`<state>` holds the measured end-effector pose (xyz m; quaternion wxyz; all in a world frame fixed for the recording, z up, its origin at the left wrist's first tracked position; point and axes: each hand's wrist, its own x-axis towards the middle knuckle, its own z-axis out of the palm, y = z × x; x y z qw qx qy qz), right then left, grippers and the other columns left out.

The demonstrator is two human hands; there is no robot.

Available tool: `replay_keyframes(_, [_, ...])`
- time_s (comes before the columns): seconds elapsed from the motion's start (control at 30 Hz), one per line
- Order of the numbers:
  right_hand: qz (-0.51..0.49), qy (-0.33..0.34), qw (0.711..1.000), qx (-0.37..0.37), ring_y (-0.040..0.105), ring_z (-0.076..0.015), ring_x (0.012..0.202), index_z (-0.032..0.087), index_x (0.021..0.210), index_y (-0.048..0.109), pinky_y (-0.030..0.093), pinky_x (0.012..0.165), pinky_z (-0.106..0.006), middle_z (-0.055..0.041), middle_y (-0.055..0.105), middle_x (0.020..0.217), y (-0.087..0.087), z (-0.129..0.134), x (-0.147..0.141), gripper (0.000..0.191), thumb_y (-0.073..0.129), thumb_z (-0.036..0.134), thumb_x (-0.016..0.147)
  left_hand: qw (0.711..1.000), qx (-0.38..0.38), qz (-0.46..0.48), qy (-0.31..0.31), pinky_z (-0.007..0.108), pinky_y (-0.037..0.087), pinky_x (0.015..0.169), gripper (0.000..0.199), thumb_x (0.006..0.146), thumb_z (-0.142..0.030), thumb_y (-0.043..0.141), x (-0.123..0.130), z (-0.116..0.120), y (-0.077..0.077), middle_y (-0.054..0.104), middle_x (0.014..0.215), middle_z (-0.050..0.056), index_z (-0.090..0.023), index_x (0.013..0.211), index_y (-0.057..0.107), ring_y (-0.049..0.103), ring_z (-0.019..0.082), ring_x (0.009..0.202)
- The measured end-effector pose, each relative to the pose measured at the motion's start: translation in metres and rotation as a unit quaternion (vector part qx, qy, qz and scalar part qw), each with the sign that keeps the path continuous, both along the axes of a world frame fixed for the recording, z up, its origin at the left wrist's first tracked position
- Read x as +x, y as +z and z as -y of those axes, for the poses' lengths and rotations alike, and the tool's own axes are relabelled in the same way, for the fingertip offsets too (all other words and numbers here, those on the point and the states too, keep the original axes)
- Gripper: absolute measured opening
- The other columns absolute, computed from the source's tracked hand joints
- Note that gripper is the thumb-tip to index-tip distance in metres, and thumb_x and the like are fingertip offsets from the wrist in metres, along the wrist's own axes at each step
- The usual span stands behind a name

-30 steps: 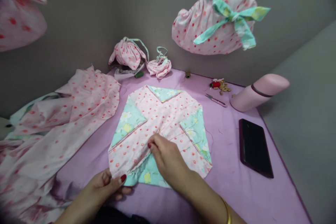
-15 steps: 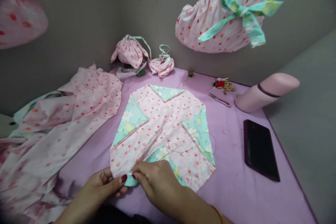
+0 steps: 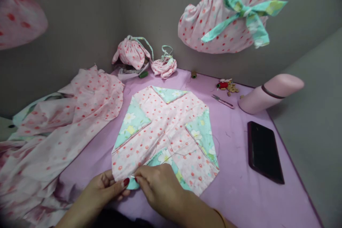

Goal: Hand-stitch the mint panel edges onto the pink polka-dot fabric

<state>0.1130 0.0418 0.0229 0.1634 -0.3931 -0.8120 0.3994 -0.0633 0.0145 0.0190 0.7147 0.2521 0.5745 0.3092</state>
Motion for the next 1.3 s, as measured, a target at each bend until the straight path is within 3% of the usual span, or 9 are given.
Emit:
replay_keyframes(0.23, [-0.003,-0.019,1.000,-0.001,0.058,-0.0115,0.059,0.019,0.084,0.061,0.039,0.056,-0.020,0.0004,0.065,0.071,-0.002,0.003,-0.003,0.018,0.043,0.016,0.085,1.000,-0.005,0.005,-0.003,0.021,0.040,0.051,0.028,0.054,-0.039,0.076,0.000,-0.001,0.003,0.067,0.053,-0.001,-0.015,0.066,0.067,0.057,0.012,0.050])
replay_keyframes(0.7, [-0.081,-0.037,0.990,-0.109,0.056,-0.0109,0.063,0.017,0.081,0.061,0.040,0.060,-0.019,0.0001,0.063,0.072,-0.001,-0.004,-0.004,0.018,0.044,0.015,0.086,0.999,-0.007,0.033,-0.003,0.021,0.043,0.055,0.029,0.060,-0.041,0.073,-0.001,-0.001,0.000,0.070,0.059,-0.001,-0.016,0.073,0.068,0.060,0.011,0.054])
replay_keyframes(0.87, [-0.038,-0.036,0.997,-0.062,0.055,-0.0104,0.063,0.019,0.083,0.056,0.039,0.058,-0.018,0.0011,0.061,0.072,-0.005,0.000,-0.007,0.016,0.041,0.017,0.088,0.999,0.003,0.043,-0.010,0.019,0.042,0.054,0.026,0.063,-0.041,0.071,-0.004,0.001,-0.004,0.069,0.058,-0.001,-0.016,0.070,0.067,0.058,0.010,0.053])
replay_keyframes(1.03, [0.068,-0.035,0.997,-0.022,0.059,-0.0146,0.062,0.016,0.089,0.051,0.040,0.056,-0.022,-0.0037,0.064,0.073,-0.005,0.010,-0.015,0.012,0.039,0.013,0.085,0.999,0.007,0.049,-0.019,0.019,0.041,0.053,0.027,0.064,-0.040,0.071,-0.004,0.001,-0.007,0.069,0.056,-0.001,-0.015,0.071,0.068,0.058,0.011,0.053])
replay_keyframes(1.17, [0.160,-0.012,0.986,0.040,0.062,-0.0178,0.063,0.015,0.094,0.049,0.040,0.052,-0.023,-0.0044,0.065,0.073,-0.001,0.013,-0.026,0.015,0.045,0.010,0.080,0.998,0.011,0.050,-0.026,0.019,0.041,0.053,0.029,0.061,-0.043,0.072,-0.002,-0.001,-0.005,0.067,0.054,-0.001,-0.015,0.067,0.067,0.058,0.011,0.053])
replay_keyframes(1.3, [0.226,0.019,0.966,0.123,0.061,-0.0194,0.055,0.017,0.086,0.050,0.035,0.045,-0.025,-0.0024,0.063,0.066,0.001,0.012,-0.034,0.009,0.052,0.012,0.079,0.998,0.020,0.048,-0.033,0.020,0.039,0.051,0.029,0.059,-0.042,0.073,-0.001,-0.002,-0.005,0.064,0.050,-0.002,-0.015,0.062,0.066,0.054,0.011,0.049])
